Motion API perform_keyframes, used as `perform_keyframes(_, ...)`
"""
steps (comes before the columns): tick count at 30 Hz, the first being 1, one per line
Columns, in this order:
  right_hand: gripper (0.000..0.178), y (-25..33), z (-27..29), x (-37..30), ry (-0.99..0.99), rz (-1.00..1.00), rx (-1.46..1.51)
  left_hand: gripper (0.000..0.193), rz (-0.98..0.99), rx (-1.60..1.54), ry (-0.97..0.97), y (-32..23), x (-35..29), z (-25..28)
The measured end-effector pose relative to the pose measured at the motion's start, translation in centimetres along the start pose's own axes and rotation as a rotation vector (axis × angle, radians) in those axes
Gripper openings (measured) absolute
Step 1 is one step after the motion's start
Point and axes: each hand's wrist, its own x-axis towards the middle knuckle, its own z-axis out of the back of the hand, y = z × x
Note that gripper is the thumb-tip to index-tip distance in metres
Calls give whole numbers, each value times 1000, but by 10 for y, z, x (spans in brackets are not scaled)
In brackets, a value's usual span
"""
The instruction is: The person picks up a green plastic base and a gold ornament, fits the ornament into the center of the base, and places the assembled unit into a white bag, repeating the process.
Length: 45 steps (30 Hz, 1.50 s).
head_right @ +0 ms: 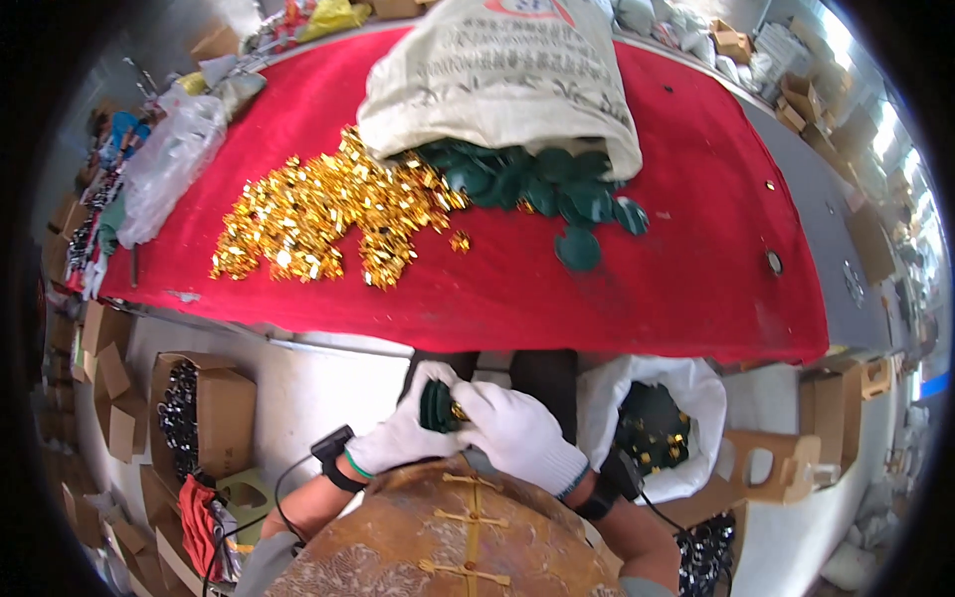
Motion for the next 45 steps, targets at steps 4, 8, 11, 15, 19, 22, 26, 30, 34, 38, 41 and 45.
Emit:
perform_keyframes(4, 42, -9, -20, -23, 118, -35, -83, 75, 240, -219, 154, -14, 1, 5)
perform_keyframes(8, 18, -7, -26, -23, 40, -75, -44, 71, 33, 99, 143, 2, -5, 4)
perform_keyframes(11, 36, -9, -6, -10, 274, -1091, 1405, 68, -206, 459, 145, -4, -2, 1)
perform_keyframes(15, 32, -7, -3, -11, 301, -1000, 1018, 69, -149, 358, 119, 10, -8, -1)
perform_keyframes(19, 43, 2, -3, -14, 197, -158, 20, 71, -32, 120, 119, 8, -4, 4)
perform_keyframes(22, 42, -5, -15, -29, 183, -86, -45, 71, 130, -2, 186, 4, -7, 1)
perform_keyframes(26, 33, 2, -26, -38, 112, -209, -25, 65, -21, 120, 177, -1, -8, -1)
perform_keyframes(30, 21, -11, -17, -32, 299, -693, 927, 58, -412, 674, 255, -20, 6, -2)
perform_keyframes(34, 24, -15, -16, -27, 408, -1131, 1290, 61, -171, 463, 182, -1, -5, 0)
perform_keyframes(38, 41, 7, -21, -26, 203, -332, 129, 70, 17, 25, 126, 11, -9, 5)
perform_keyframes(41, 47, 3, -31, -36, 205, -194, -7, 73, 106, -73, 189, 11, -11, 7)
perform_keyframes(45, 31, -1, -47, -45, 74, -154, 52, 70, -12, 46, 172, -2, -11, 0)
